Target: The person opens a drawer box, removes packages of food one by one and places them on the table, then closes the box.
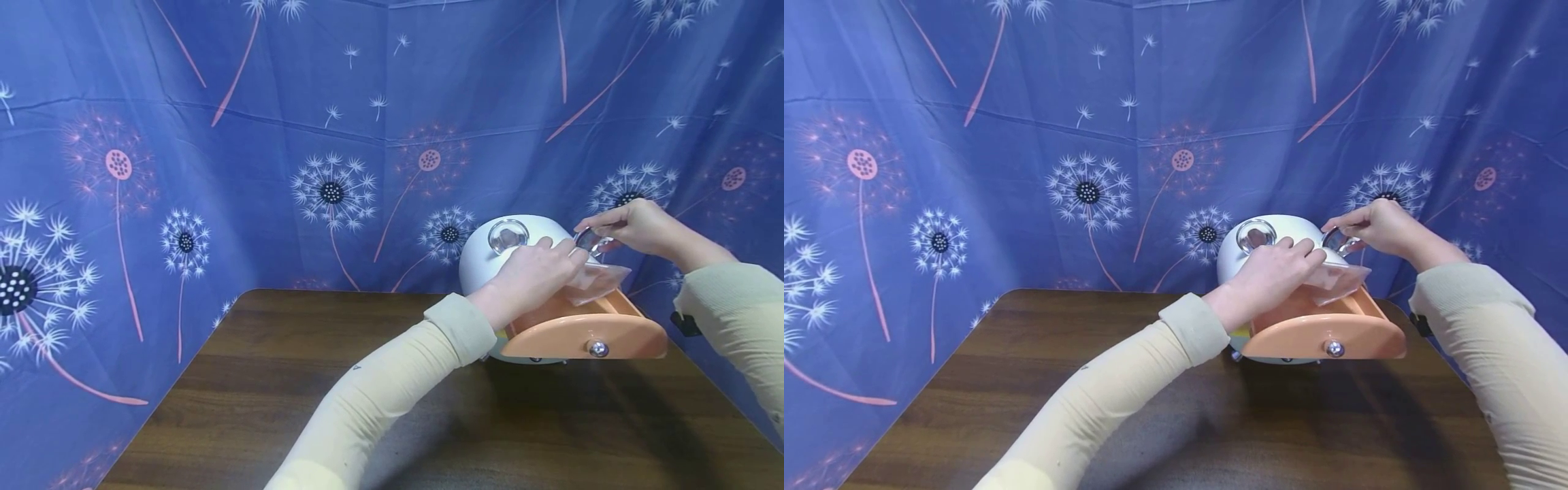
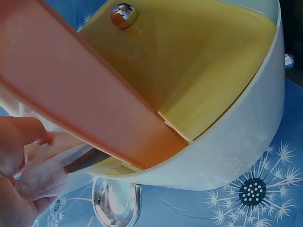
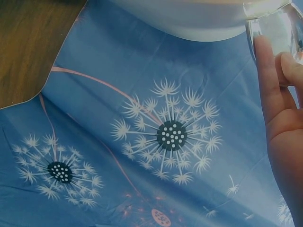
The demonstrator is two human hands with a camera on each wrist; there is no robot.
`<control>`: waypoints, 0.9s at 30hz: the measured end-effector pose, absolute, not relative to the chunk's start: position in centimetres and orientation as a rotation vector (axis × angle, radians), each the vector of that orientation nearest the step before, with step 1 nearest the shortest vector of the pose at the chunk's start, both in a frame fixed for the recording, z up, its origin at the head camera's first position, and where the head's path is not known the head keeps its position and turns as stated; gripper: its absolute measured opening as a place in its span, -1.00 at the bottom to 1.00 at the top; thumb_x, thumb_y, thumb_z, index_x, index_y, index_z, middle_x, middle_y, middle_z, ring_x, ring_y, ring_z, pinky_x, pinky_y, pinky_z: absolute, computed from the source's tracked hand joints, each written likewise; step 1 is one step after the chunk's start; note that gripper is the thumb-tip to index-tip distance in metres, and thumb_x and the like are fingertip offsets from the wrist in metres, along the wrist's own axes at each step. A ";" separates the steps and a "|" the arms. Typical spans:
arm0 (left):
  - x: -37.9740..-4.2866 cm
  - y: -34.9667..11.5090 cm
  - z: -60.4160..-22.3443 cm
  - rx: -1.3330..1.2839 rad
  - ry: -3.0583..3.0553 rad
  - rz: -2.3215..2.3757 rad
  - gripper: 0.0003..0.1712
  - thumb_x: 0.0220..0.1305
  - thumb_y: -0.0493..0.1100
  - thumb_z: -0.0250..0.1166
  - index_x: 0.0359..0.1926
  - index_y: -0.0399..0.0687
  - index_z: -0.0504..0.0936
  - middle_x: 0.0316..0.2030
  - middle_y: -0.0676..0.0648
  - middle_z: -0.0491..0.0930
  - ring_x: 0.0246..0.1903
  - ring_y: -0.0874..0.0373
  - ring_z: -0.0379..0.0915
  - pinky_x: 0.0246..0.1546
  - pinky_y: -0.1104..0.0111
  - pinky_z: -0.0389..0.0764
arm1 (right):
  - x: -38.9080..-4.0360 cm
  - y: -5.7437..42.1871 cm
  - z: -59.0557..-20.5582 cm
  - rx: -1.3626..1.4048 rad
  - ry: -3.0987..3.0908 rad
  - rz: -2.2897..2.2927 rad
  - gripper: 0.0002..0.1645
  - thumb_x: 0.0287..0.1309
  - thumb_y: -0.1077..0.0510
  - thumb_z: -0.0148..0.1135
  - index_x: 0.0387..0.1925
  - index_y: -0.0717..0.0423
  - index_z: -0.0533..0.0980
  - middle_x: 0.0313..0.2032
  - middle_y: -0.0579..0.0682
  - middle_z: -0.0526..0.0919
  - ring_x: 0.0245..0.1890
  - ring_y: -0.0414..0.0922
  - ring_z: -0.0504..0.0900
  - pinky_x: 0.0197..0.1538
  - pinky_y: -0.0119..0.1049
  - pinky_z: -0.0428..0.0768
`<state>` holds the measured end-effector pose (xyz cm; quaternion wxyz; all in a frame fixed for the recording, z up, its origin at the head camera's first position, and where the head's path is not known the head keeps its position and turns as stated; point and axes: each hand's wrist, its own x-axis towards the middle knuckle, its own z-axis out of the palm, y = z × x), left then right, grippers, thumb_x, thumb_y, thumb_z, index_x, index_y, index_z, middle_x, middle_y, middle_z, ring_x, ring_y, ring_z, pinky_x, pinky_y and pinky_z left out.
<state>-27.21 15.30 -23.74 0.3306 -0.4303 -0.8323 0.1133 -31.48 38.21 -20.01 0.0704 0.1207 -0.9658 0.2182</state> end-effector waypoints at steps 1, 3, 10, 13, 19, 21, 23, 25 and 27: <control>-27.2 15.3 -23.7 -1.121 -2.180 0.292 -0.68 0.45 -0.20 -0.14 0.10 0.13 0.41 -0.03 0.13 0.50 -0.19 0.23 0.47 -0.32 0.45 0.58 | -31.5 38.2 -20.0 0.360 -2.908 0.657 -0.64 0.29 0.27 0.05 0.10 0.23 0.51 0.03 0.42 0.48 -0.38 0.09 0.72 -0.49 -0.28 0.60; -27.1 15.3 -23.6 -1.117 -2.198 0.283 -0.68 0.44 -0.21 -0.13 0.11 0.14 0.41 -0.02 0.13 0.50 -0.18 0.23 0.47 -0.32 0.44 0.58 | -31.5 38.2 -20.0 0.357 -2.910 0.652 -0.64 0.30 0.26 0.05 0.10 0.23 0.51 0.03 0.41 0.49 -0.37 0.09 0.72 -0.49 -0.28 0.59; -26.7 15.1 -23.2 -1.094 -2.233 0.284 -0.65 0.43 -0.18 -0.10 0.18 0.15 0.36 0.07 0.12 0.47 -0.12 0.23 0.49 -0.30 0.44 0.60 | -31.6 38.1 -20.1 0.366 -2.904 0.617 -0.65 0.28 0.28 0.08 0.08 0.22 0.52 -0.01 0.40 0.53 -0.40 0.07 0.73 -0.43 -0.23 0.62; -26.6 14.9 -22.9 -1.075 -2.197 0.277 -0.64 0.42 -0.19 -0.10 0.18 0.14 0.36 0.07 0.11 0.47 -0.14 0.23 0.50 -0.33 0.45 0.60 | -31.6 38.1 -20.1 0.366 -2.900 0.606 -0.65 0.26 0.29 0.08 0.07 0.24 0.52 -0.04 0.41 0.55 -0.41 0.07 0.72 -0.32 -0.05 0.63; -25.9 14.4 -21.7 -1.075 -2.211 0.219 -0.63 0.42 -0.19 -0.10 0.19 0.15 0.35 0.11 0.12 0.44 -0.15 0.24 0.50 -0.37 0.44 0.60 | -31.6 38.1 -20.1 0.345 -2.893 0.591 -0.65 0.24 0.29 0.11 0.06 0.30 0.51 -0.09 0.41 0.58 -0.38 0.11 0.71 -0.18 0.17 0.56; -25.6 14.2 -21.2 -1.081 -2.240 0.203 -0.60 0.42 -0.19 -0.07 0.22 0.17 0.33 0.10 0.13 0.43 -0.13 0.25 0.50 -0.36 0.45 0.59 | -31.6 38.2 -20.0 0.350 -2.885 0.570 -0.65 0.22 0.28 0.13 0.04 0.31 0.52 -0.11 0.40 0.59 -0.42 0.06 0.68 -0.26 0.04 0.60; -25.4 14.0 -20.7 -1.089 -2.263 0.187 -0.58 0.41 -0.20 -0.06 0.25 0.17 0.31 0.08 0.13 0.43 -0.11 0.26 0.49 -0.36 0.45 0.59 | -31.7 38.1 -20.0 0.357 -2.865 0.547 -0.65 0.18 0.30 0.17 0.02 0.32 0.53 -0.14 0.38 0.62 -0.52 -0.06 0.61 -0.38 -0.17 0.58; -25.1 13.8 -20.1 -1.097 -2.278 0.162 -0.56 0.40 -0.21 -0.04 0.26 0.18 0.30 0.04 0.13 0.43 -0.12 0.26 0.48 -0.34 0.45 0.59 | -31.8 38.2 -19.8 0.379 -2.845 0.508 -0.64 0.13 0.30 0.22 -0.01 0.34 0.54 -0.20 0.37 0.64 -0.58 -0.16 0.53 -0.46 -0.32 0.47; -24.9 13.6 -19.7 -1.101 -2.291 0.137 -0.55 0.40 -0.21 -0.04 0.27 0.19 0.29 0.01 0.13 0.43 -0.11 0.26 0.48 -0.33 0.45 0.58 | -31.9 38.2 -19.7 0.394 -2.830 0.489 -0.63 0.07 0.32 0.27 -0.05 0.37 0.56 -0.24 0.37 0.65 -0.60 -0.24 0.48 -0.48 -0.40 0.40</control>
